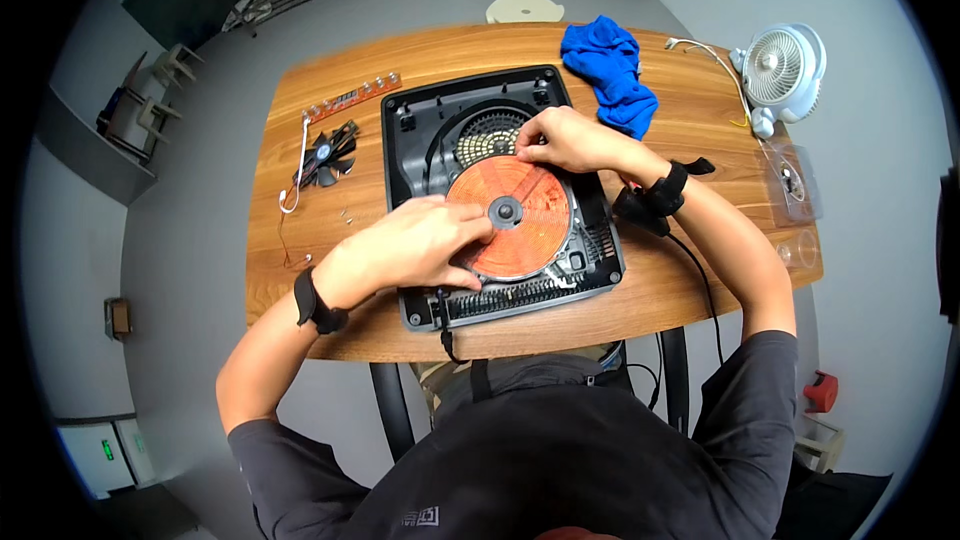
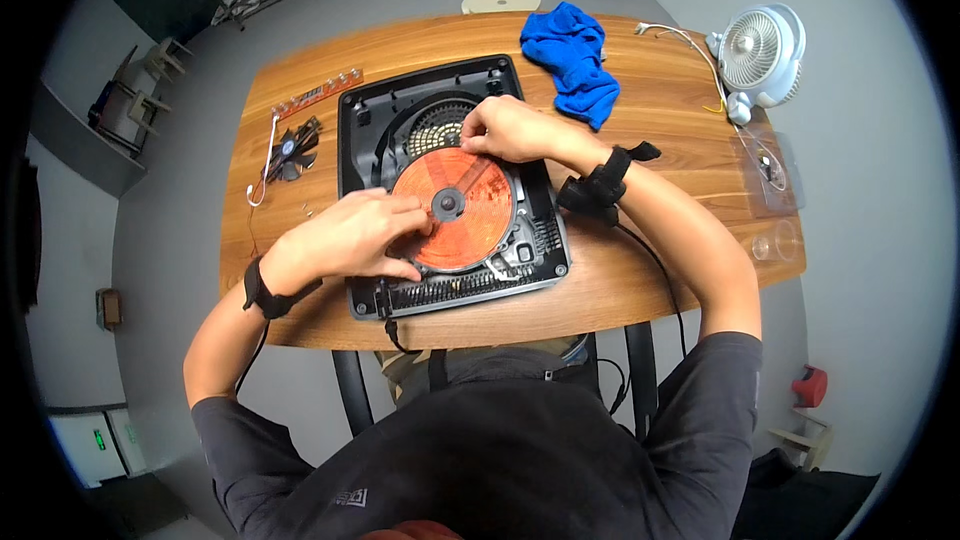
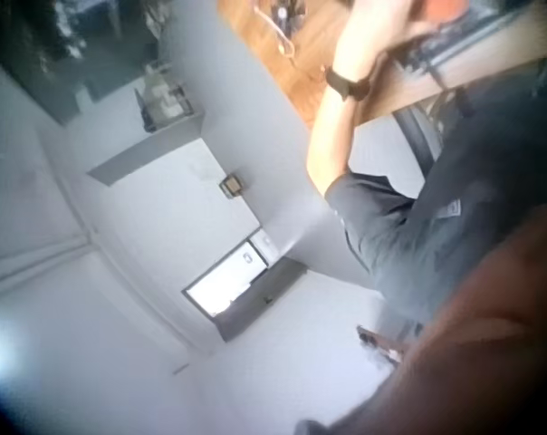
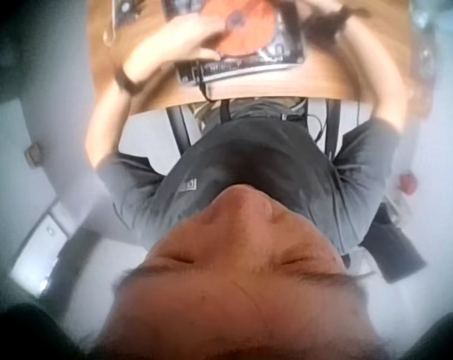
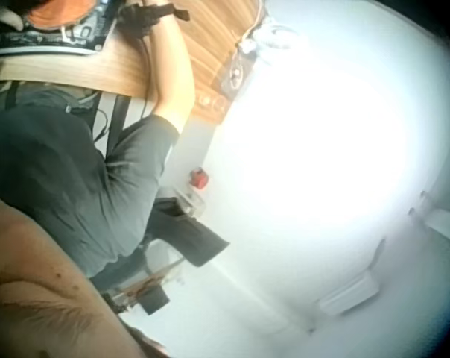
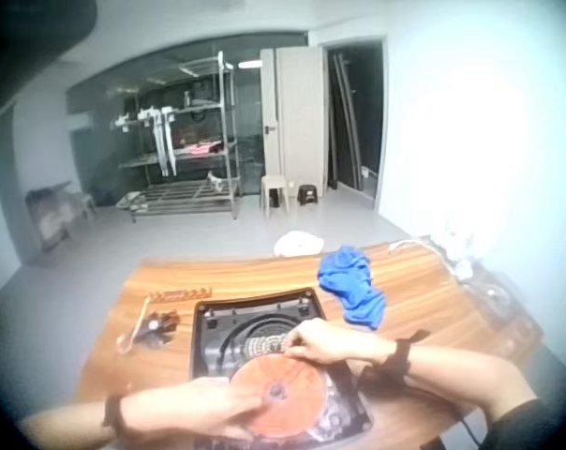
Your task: The person uses a screwdriver to remove screws from a black plastic housing containing a copper coil. They then wipe a small black fan with a blue cloth and place it back into the housing, followed by reattaching wires and securing the assembly with screws.
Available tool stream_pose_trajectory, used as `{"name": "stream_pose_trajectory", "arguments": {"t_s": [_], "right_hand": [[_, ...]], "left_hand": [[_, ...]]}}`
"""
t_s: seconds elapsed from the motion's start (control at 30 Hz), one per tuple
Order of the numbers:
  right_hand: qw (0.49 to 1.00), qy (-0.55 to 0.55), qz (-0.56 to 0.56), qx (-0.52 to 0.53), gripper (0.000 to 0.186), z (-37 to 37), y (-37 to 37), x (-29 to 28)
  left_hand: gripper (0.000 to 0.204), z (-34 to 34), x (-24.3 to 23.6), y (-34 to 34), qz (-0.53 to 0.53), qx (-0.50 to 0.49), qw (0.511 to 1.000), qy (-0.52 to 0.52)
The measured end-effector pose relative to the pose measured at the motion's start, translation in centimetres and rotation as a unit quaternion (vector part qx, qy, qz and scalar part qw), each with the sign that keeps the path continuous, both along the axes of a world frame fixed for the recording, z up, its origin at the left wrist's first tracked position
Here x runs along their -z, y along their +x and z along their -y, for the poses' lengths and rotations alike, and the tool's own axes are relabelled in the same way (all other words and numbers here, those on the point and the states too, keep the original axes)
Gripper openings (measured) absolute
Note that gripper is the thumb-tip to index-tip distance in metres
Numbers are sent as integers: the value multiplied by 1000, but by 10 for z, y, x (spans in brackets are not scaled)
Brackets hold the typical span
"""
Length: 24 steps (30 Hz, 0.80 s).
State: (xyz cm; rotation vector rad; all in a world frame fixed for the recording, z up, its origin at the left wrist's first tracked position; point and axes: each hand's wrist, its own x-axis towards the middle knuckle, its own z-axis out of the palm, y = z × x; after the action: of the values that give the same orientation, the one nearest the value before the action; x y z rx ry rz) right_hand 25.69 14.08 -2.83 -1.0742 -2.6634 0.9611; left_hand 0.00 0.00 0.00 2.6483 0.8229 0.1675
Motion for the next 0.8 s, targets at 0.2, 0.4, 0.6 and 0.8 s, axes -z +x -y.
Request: {"name": "stream_pose_trajectory", "arguments": {"t_s": [0.2,0.4,0.6,0.8], "right_hand": [[997,41,-51,-50,23,-15,27,-16],[994,-16,-14,-112,23,-19,65,-19],[987,0,-61,-151,27,-3,66,-18],[976,108,-68,-176,25,3,59,-11]], "left_hand": [[53,-9,-3,6,-4,-10,999,-36],[48,-8,-1,13,35,-18,999,-34],[53,-8,-12,20,-16,-54,993,-105],[53,-7,-14,22,-52,-78,988,-125]]}}
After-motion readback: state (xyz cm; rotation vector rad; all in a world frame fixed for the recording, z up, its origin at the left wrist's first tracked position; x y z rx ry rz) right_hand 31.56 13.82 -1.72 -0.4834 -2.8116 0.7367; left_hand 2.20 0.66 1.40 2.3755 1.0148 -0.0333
